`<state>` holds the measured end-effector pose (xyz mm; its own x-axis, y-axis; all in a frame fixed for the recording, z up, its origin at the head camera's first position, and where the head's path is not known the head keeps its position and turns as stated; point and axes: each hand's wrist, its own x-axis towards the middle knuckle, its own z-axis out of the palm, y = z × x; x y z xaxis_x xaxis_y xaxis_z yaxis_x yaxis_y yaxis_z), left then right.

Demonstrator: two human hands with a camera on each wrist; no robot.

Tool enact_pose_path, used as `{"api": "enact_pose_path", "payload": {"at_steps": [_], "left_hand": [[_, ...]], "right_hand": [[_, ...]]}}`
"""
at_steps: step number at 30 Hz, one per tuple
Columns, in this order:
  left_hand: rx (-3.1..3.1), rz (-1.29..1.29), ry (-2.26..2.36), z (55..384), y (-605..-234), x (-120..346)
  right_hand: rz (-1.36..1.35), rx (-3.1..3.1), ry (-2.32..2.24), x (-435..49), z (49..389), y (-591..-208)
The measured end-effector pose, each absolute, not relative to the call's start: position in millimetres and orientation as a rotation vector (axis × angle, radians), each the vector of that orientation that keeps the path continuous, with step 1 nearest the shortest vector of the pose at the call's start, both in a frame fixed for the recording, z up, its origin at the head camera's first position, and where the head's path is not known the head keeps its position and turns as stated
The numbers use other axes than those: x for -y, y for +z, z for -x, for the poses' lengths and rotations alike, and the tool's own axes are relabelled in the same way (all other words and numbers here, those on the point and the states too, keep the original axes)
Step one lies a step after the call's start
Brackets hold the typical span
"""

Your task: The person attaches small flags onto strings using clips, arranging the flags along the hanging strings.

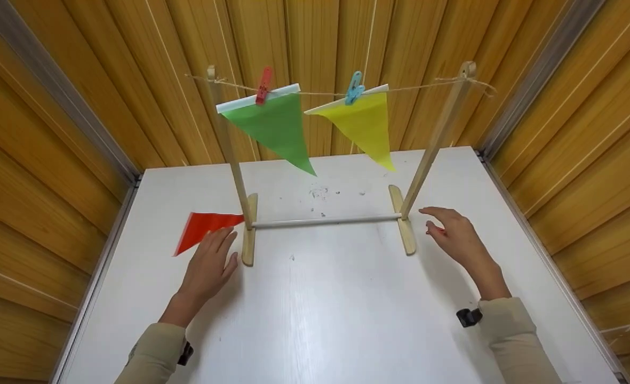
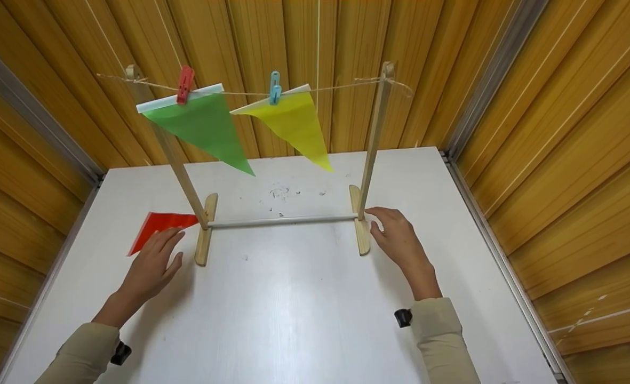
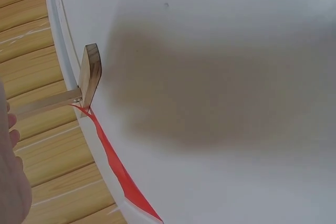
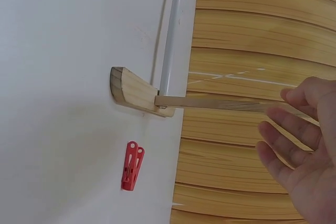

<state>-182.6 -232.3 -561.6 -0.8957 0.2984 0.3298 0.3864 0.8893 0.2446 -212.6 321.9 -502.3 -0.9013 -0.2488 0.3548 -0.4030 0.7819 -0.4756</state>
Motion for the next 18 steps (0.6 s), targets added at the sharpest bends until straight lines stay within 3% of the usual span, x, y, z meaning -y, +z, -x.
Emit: {"api": "enact_pose_path", "payload": {"at_steps": [18], "left_hand": [[2.812, 0.412, -0.493, 181.3, -571.3, 246.1]], "right_hand": [[-0.375, 2.892, 0.773, -344.2, 226.7, -536.5]]}}
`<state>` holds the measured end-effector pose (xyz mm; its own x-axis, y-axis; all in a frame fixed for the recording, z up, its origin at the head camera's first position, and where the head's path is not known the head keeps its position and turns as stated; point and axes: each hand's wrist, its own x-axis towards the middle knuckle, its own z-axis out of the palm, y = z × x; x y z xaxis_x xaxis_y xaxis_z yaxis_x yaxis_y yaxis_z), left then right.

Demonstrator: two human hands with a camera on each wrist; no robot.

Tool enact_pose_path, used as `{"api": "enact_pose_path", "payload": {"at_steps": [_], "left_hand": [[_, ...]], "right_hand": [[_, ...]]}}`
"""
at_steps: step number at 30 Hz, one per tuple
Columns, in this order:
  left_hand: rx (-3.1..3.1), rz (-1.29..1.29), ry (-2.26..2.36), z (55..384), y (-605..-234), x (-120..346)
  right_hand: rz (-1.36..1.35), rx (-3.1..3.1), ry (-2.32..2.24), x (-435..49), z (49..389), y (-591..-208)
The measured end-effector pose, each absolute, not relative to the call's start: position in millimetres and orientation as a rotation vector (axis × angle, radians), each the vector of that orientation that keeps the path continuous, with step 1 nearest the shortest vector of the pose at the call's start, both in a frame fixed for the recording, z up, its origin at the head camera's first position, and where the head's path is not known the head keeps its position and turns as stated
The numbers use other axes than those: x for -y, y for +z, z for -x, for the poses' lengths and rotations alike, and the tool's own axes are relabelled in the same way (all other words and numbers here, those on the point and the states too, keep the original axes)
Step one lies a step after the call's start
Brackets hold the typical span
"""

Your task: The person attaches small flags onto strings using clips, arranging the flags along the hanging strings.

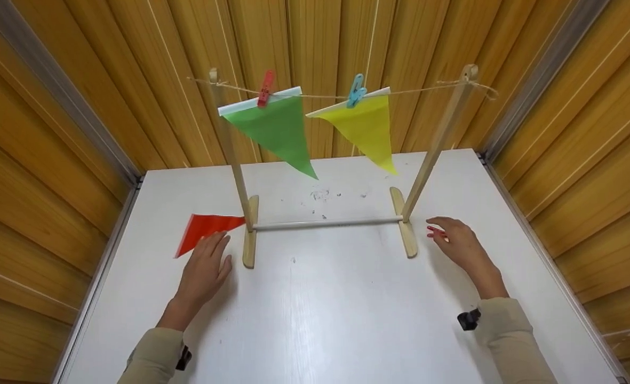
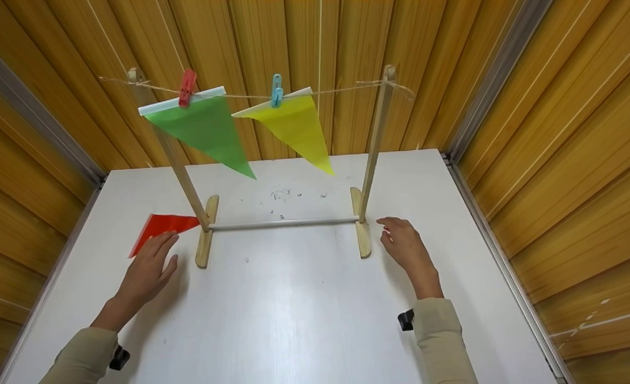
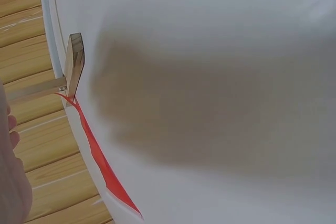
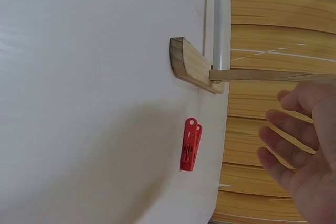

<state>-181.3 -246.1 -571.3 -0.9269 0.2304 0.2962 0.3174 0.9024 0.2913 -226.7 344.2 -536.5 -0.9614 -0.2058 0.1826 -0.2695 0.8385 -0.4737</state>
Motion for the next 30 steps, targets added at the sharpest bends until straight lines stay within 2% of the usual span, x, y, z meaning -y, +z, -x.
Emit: {"api": "enact_pose_path", "payload": {"at_steps": [30], "left_hand": [[2.92, -0.032, -0.704, 193.7, -590.8, 278.7]], "right_hand": [[-0.304, 2.968, 0.79, -361.6, 240.4, -558.5]]}}
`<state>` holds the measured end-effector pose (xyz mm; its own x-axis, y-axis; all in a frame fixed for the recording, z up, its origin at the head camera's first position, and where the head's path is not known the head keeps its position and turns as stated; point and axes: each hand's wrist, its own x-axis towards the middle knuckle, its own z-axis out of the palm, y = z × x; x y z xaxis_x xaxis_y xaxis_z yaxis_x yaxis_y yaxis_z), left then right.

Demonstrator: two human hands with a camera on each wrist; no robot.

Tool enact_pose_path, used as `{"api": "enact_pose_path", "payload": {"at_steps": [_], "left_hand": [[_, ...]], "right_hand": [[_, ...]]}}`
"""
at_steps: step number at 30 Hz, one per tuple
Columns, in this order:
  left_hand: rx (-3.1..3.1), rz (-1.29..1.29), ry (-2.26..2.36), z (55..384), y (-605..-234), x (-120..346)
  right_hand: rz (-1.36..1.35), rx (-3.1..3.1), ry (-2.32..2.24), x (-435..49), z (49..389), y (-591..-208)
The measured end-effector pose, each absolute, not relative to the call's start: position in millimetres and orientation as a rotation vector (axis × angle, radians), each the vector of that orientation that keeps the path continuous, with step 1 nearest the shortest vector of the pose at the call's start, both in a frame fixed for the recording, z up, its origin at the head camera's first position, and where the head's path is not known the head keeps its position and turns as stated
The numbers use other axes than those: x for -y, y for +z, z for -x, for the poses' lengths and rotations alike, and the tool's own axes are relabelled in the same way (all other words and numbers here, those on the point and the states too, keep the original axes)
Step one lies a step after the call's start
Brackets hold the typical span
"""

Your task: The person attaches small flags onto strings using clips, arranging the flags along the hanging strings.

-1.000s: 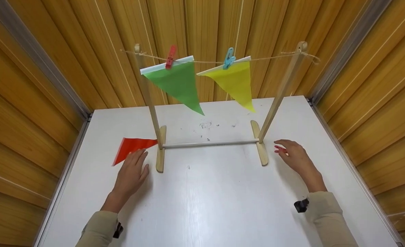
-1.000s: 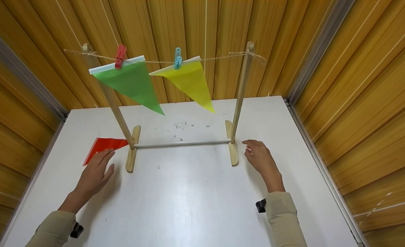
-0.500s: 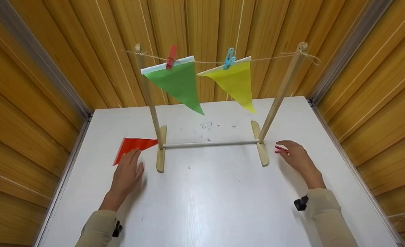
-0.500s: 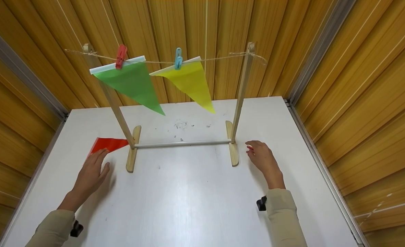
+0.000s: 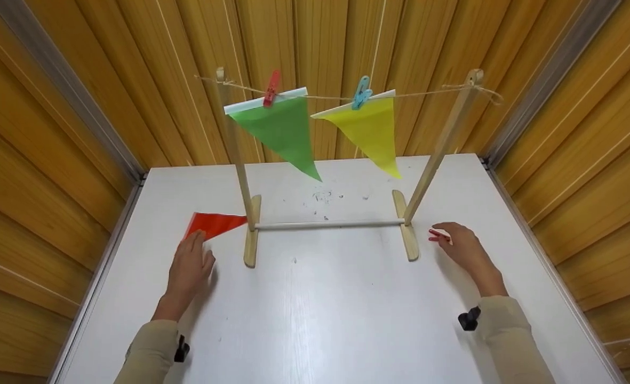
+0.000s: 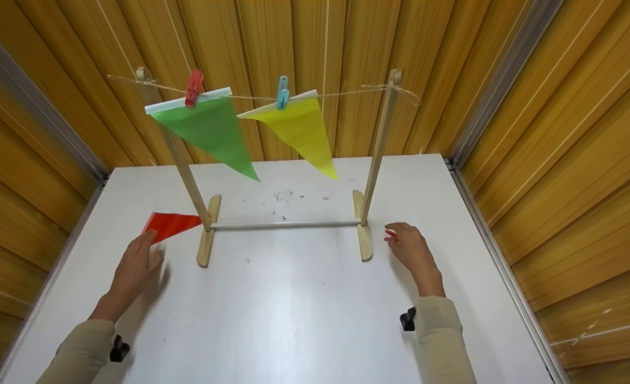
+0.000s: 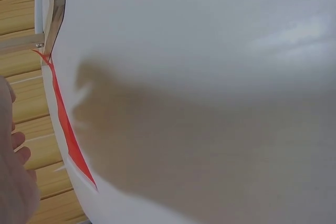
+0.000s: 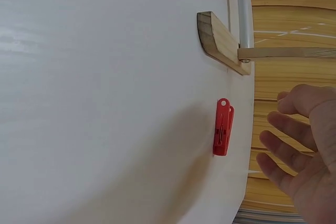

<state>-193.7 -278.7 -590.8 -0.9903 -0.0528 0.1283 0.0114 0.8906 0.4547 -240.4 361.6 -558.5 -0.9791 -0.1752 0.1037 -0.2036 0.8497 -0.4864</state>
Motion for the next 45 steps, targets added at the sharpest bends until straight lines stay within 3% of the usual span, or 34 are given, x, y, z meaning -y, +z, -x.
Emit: {"api": "enact_pose_path", "payload": {"at_steps": [9, 20, 29, 45], "left_hand": [[2.836, -0.156, -0.794, 198.3, -596.9, 284.9], [2.701, -0.617, -1.165, 205.5, -598.1, 289.8], [2.572, -0.789, -1.336, 216.4, -611.7, 300.1], [2.46, -0.844, -1.138, 230.0, -632.5, 304.5]], "right_hand": [[-0.315, 3.007, 0.826, -361.8, 242.0, -559.7], [-0.333, 2.99, 0.788, -360.3, 248.5, -559.6], [-0.251, 3.059, 0.802, -366.2, 253.1, -560.9], [-0.237, 3.09, 0.742, -372.7, 263.0, -584.3]]}}
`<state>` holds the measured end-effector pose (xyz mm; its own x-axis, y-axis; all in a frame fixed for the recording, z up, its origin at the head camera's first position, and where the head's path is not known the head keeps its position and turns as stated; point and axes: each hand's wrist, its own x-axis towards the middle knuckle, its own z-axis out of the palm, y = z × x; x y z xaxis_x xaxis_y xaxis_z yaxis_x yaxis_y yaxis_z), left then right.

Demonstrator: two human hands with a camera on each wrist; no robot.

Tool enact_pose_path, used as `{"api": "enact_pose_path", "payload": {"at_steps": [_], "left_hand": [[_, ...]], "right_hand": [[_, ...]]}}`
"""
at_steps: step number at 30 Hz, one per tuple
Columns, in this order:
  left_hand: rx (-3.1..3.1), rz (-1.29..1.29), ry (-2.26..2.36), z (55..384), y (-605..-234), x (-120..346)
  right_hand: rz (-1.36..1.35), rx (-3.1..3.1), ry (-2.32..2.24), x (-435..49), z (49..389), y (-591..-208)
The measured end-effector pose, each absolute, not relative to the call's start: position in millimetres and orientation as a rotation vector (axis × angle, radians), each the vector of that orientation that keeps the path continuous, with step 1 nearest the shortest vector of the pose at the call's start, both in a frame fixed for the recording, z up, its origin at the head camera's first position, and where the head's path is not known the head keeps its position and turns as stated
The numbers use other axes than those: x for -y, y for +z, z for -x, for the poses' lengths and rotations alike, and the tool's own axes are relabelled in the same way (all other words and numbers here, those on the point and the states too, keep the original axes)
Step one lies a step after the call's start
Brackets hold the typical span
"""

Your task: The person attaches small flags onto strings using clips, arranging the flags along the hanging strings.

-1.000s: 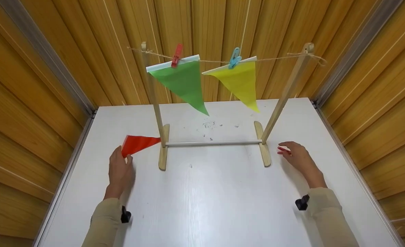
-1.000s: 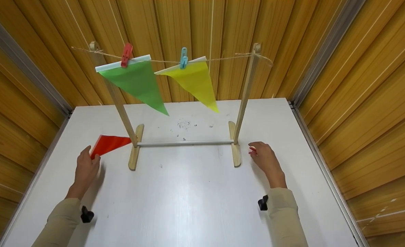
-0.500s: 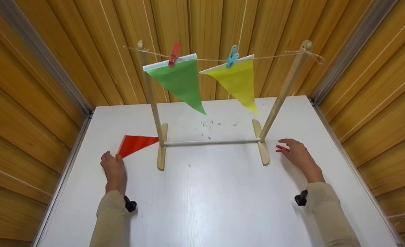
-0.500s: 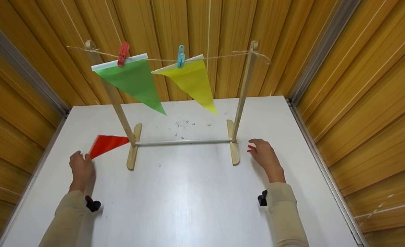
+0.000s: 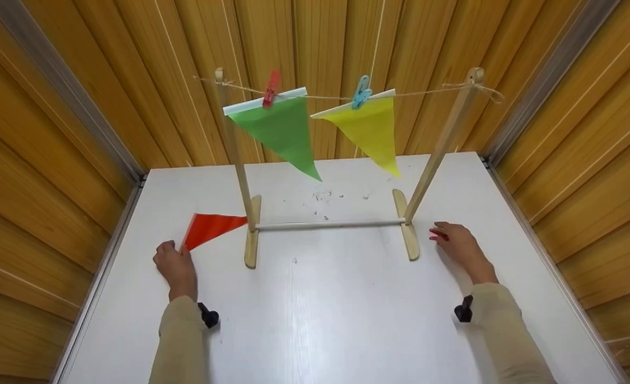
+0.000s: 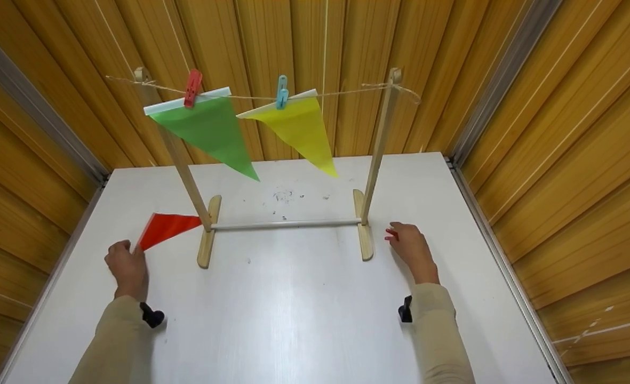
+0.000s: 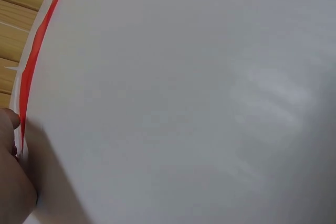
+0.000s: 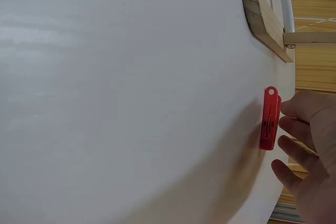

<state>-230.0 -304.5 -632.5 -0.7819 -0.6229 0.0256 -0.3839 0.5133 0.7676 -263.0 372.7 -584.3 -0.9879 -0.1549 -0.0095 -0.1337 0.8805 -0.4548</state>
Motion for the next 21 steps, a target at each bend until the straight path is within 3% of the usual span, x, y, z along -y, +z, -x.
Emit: {"api": "enact_pose_path", "payload": {"at_steps": [21], "left_hand": [[2.354, -0.807, -1.12, 230.9, -635.2, 304.7]], "right_hand": [[0.11, -3.017, -0.782, -364.7, 259.5, -590.5]]}}
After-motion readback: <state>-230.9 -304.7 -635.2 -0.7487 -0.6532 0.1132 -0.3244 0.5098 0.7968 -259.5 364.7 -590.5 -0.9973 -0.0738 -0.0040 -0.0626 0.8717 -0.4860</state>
